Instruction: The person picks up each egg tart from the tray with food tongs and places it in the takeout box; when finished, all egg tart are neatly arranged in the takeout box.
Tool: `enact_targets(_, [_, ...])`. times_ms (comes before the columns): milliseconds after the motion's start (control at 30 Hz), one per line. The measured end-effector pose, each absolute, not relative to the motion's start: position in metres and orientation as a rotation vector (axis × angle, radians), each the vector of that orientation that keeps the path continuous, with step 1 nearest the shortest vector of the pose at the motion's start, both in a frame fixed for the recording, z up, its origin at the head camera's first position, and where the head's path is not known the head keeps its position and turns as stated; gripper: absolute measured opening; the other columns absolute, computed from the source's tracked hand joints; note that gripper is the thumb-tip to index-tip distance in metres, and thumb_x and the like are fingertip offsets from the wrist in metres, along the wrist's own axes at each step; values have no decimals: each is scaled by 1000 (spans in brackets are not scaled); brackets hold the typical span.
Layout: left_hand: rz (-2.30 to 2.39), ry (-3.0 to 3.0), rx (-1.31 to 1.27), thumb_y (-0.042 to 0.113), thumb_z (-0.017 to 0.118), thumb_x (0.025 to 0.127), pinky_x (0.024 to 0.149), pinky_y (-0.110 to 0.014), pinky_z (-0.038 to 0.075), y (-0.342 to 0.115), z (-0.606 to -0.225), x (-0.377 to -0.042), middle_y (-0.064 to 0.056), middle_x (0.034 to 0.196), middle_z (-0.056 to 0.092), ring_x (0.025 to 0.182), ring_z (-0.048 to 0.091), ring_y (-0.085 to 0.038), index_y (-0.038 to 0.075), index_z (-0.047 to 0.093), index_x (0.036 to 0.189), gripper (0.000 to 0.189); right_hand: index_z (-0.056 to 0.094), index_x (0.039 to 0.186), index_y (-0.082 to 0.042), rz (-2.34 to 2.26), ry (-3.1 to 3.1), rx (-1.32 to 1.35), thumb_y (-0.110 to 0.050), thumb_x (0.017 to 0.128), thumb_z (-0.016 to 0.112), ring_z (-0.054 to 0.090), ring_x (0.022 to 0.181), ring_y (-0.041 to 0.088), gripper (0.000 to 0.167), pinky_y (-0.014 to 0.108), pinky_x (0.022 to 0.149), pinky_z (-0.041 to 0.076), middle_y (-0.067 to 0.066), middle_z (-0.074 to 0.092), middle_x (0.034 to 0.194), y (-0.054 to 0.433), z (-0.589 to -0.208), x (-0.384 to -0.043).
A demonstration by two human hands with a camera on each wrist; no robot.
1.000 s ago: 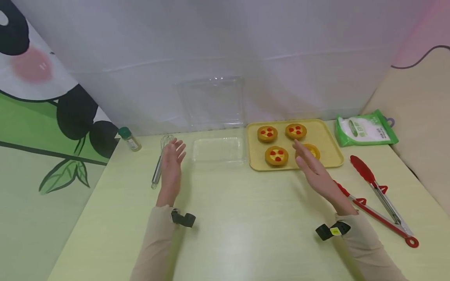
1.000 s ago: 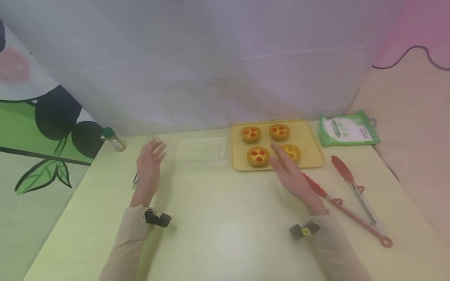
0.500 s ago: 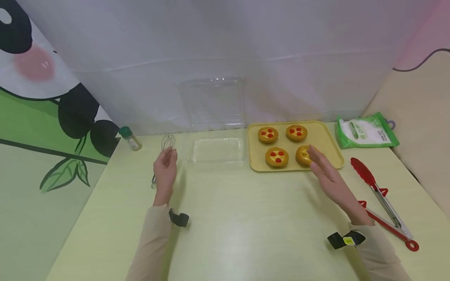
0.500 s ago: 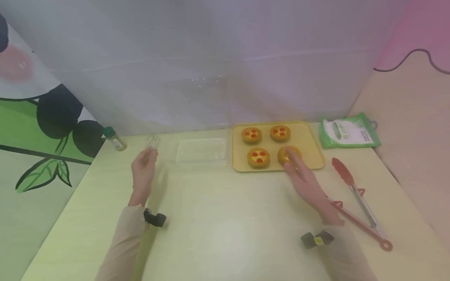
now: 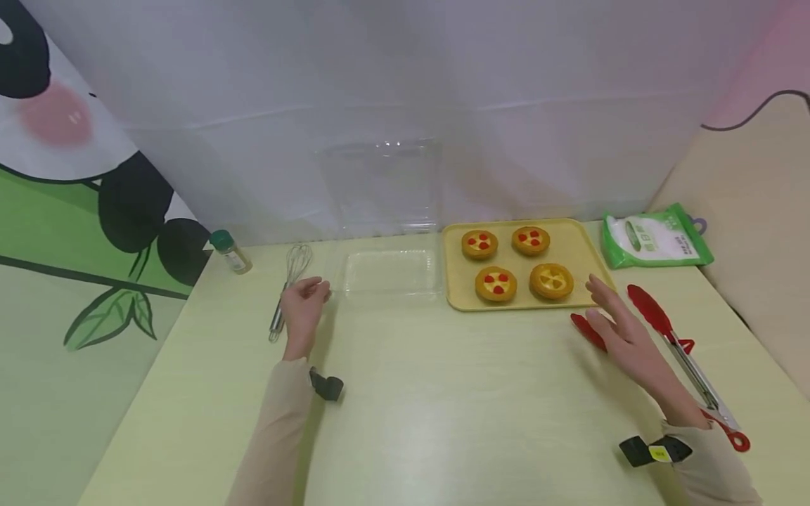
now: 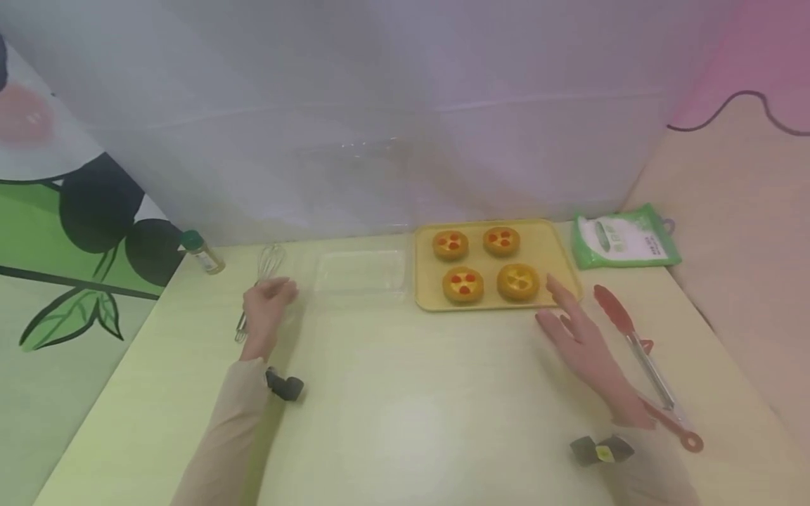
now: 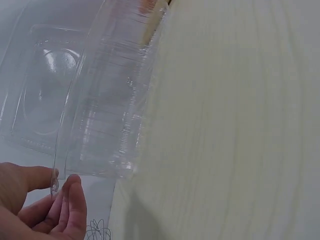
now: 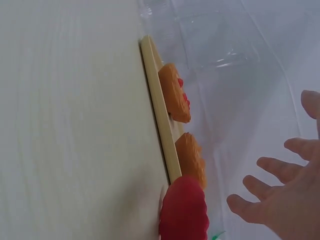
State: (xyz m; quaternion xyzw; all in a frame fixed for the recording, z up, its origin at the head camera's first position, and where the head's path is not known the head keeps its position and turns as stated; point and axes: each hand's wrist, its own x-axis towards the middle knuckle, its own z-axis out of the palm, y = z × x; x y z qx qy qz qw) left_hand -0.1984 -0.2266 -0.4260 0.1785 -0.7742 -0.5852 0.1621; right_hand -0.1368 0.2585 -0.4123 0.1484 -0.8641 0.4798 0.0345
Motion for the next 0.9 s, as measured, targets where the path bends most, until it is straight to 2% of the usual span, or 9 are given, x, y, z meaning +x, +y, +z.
enact_targets(67, [-1738, -2168, 521, 5, 63, 93, 67, -17, 60, -226, -426, -199, -21, 96, 66, 68, 68, -8, -12, 62, 118, 30, 20, 157, -17, 1441, -2650, 441, -17, 103, 48, 29, 144, 16, 60, -5, 96, 26, 22, 31, 154, 264, -416, -135])
enact_targets(100, [-1765, -2150, 527, 4, 62, 93, 66, -16, 60, -226, -425, -200, -18, 92, 65, 64, 66, -4, -12, 61, 118, 30, 20, 157, -17, 1416, -2657, 417, -18, 103, 49, 27, 144, 16, 62, 2, 105, 29, 22, 29, 155, 266, -417, -133])
enact_targets(167, [-1822, -2106, 531, 2, 62, 93, 63, -14, 59, -226, -425, -201, -14, 87, 63, 59, 63, -1, -14, 60, 118, 30, 17, 157, -17, 1369, -2688, 356, -22, 102, 51, 18, 148, 17, 66, 28, 121, 26, 22, 22, 158, 272, -418, -130])
enact_targets(200, [-1843, -2090, 535, 1, 62, 93, 62, -14, 59, -226, -425, -201, -12, 85, 62, 58, 63, -1, -14, 59, 118, 30, 15, 158, -16, 1340, -2706, 324, -23, 101, 53, 11, 150, 26, 69, 43, 124, 20, 22, 19, 159, 274, -418, -129])
enact_targets(267, [-1866, -2067, 544, 0, 61, 93, 61, -13, 59, -225, -425, -202, -7, 81, 60, 57, 63, -1, -14, 58, 119, 30, 13, 157, -11, 1283, -2727, 261, -25, 98, 58, 3, 146, 48, 76, 67, 118, 9, 25, 15, 159, 278, -418, -126])
enact_targets(300, [-1872, -2060, 546, 0, 60, 93, 61, -14, 59, -225, -425, -202, -5, 80, 59, 56, 63, -1, -14, 58, 119, 30, 11, 157, -8, 1259, -2739, 232, -26, 97, 60, -1, 145, 50, 79, 77, 110, 4, 27, 12, 159, 280, -418, -126])
enact_targets(500, [-1902, -2044, 560, -1, 59, 93, 61, -14, 59, -225, -425, -203, -4, 78, 58, 55, 63, -1, -15, 57, 121, 31, -3, 153, 4, 1089, -2860, 20, -33, 91, 67, -13, 140, 57, 101, 82, 105, 4, 38, 1, 154, 292, -420, -119])
enact_targets(700, [-1918, -2054, 592, -1, 58, 93, 61, -13, 59, -225, -424, -203, -3, 77, 58, 55, 62, -1, -14, 56, 123, 32, -12, 147, 13, 910, -2956, -125, -39, 84, 74, -1, 133, 67, 119, 82, 104, 11, 49, 3, 145, 310, -427, -112])
enact_targets(900, [-1925, -2049, 597, -1, 60, 93, 64, -16, 60, -224, -424, -203, -9, 82, 60, 57, 64, -3, -14, 57, 122, 32, -30, 139, 13, 968, -3153, -295, -50, 82, 73, 5, 127, 71, 134, 83, 97, 22, 54, -4, 140, 329, -438, -110])
